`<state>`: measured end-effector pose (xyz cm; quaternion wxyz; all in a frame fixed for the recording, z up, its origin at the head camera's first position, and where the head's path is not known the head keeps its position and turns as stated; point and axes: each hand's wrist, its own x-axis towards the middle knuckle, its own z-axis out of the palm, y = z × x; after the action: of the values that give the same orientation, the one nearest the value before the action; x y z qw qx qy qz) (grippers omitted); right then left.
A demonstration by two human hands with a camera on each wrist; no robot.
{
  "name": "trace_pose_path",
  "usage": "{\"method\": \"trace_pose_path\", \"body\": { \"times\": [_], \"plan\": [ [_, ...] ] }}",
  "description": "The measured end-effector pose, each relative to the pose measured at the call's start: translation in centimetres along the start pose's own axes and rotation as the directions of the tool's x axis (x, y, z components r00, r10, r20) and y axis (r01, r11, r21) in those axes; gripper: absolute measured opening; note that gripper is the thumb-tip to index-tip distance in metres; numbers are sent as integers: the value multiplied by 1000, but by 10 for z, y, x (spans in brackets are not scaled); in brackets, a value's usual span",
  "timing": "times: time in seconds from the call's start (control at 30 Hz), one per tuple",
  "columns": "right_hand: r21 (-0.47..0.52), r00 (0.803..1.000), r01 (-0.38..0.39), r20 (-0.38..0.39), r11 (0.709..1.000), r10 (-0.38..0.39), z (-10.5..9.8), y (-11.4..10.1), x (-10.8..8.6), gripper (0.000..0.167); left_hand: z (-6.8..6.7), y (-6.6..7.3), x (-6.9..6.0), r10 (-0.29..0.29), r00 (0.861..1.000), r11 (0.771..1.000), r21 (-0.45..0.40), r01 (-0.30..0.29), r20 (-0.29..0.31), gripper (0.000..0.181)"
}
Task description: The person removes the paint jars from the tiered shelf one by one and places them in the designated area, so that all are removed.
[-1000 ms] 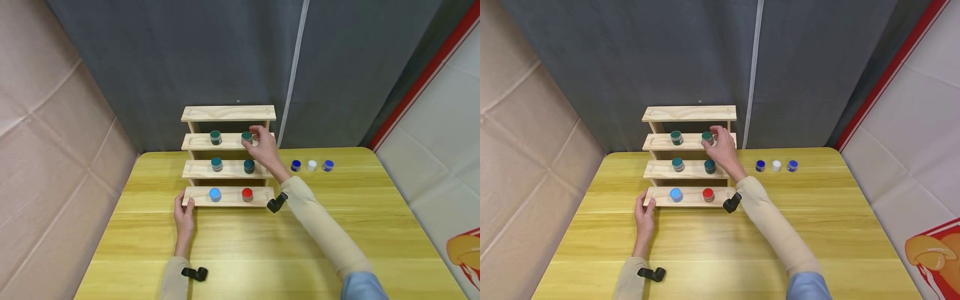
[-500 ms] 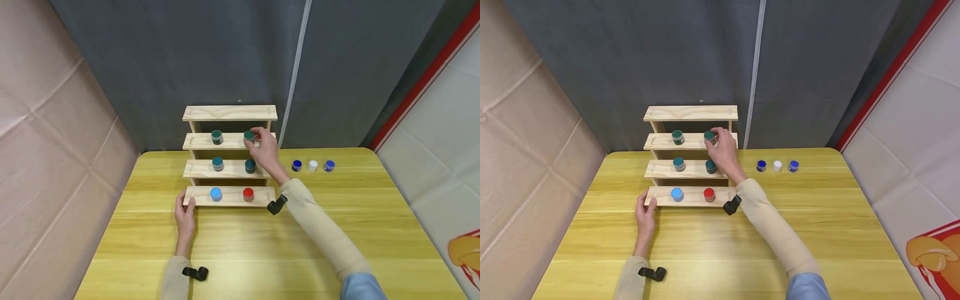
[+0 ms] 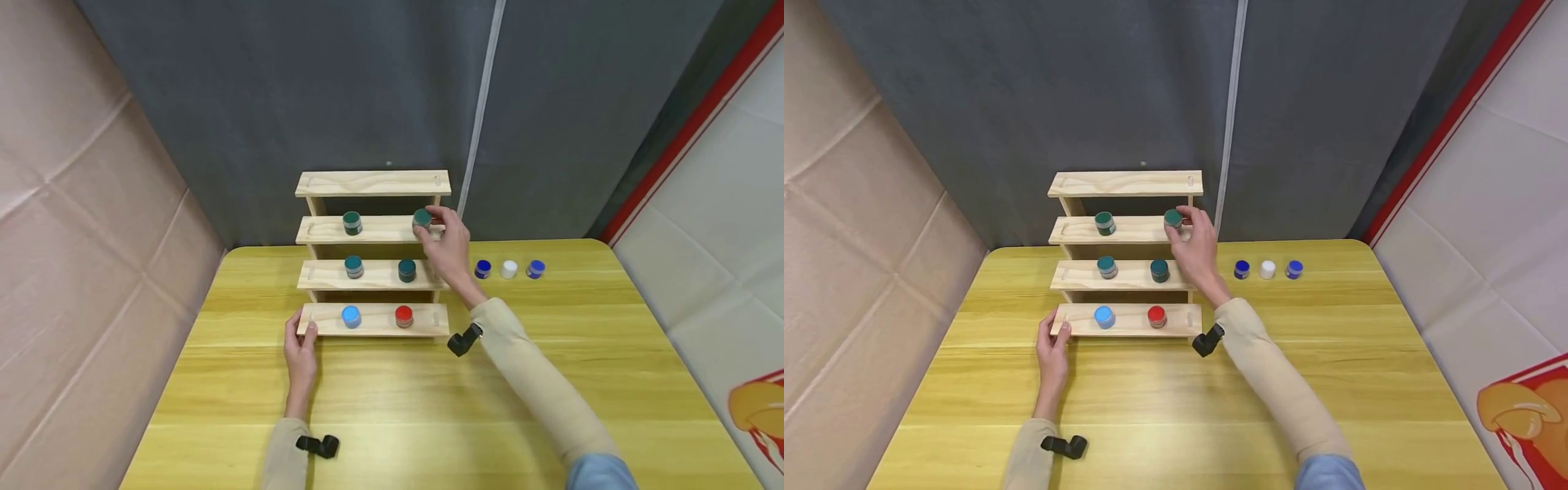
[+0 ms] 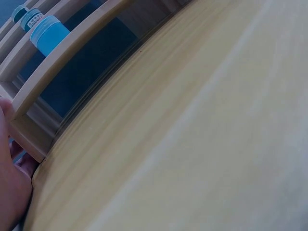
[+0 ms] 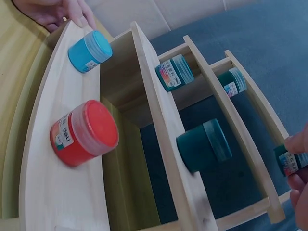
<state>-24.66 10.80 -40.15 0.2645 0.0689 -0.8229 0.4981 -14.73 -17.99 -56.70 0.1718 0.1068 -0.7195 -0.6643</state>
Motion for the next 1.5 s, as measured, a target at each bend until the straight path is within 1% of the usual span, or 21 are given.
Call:
{"method": "trace_pose_path", "body": {
  "times": [0.07, 0.3, 0.43, 0.57, 0.7, 0.97, 1.0, 1.23, 1.37, 1.5],
  "plan": [
    [16, 1000, 11, -25, 1000, -11, -2, 2, -1, 39, -1, 4, -1, -5, 1000, 1000, -1, 5, 6, 46],
    [62, 997, 17, -75, 998, -13, -9, 9, -4, 38, -2, 33, -11, 31, 999, 999, 15, -31, 28, 45],
    [73, 994, 16, -108, 997, -8, -15, 13, -5, 39, -1, 35, -12, 28, 999, 1000, 5, -28, 26, 44],
    [83, 989, 22, -147, 996, -10, -21, 19, -6, 39, -2, 34, -11, 14, 999, 1000, -12, -14, 33, 45],
    [83, 983, 22, -185, 996, -6, -25, 27, -7, 39, -2, 33, -10, 9, 999, 1000, -10, -9, 34, 45],
    [92, 972, 23, -236, 995, 0, -34, 35, -11, 39, -2, 34, -11, 24, 999, 1000, -7, -24, 31, 45],
    [95, 971, 22, -239, 995, 1, -36, 36, -12, 39, -1, 34, -11, 27, 999, 1000, -7, -27, 30, 45],
    [89, 962, -22, -270, 996, 46, -44, 47, -19, 39, -1, -2, 1, 16, 1000, 1000, -2, -16, 5, 46],
    [78, 957, -37, -284, 996, 58, -49, 55, -23, 39, -1, -4, 0, 28, 1000, 1000, 7, -28, -5, 45],
    [80, 958, -64, -273, 995, 84, -55, 63, -27, 39, 0, -4, 1, 30, 1000, 1000, -3, -30, -7, 45]
  ]
}}
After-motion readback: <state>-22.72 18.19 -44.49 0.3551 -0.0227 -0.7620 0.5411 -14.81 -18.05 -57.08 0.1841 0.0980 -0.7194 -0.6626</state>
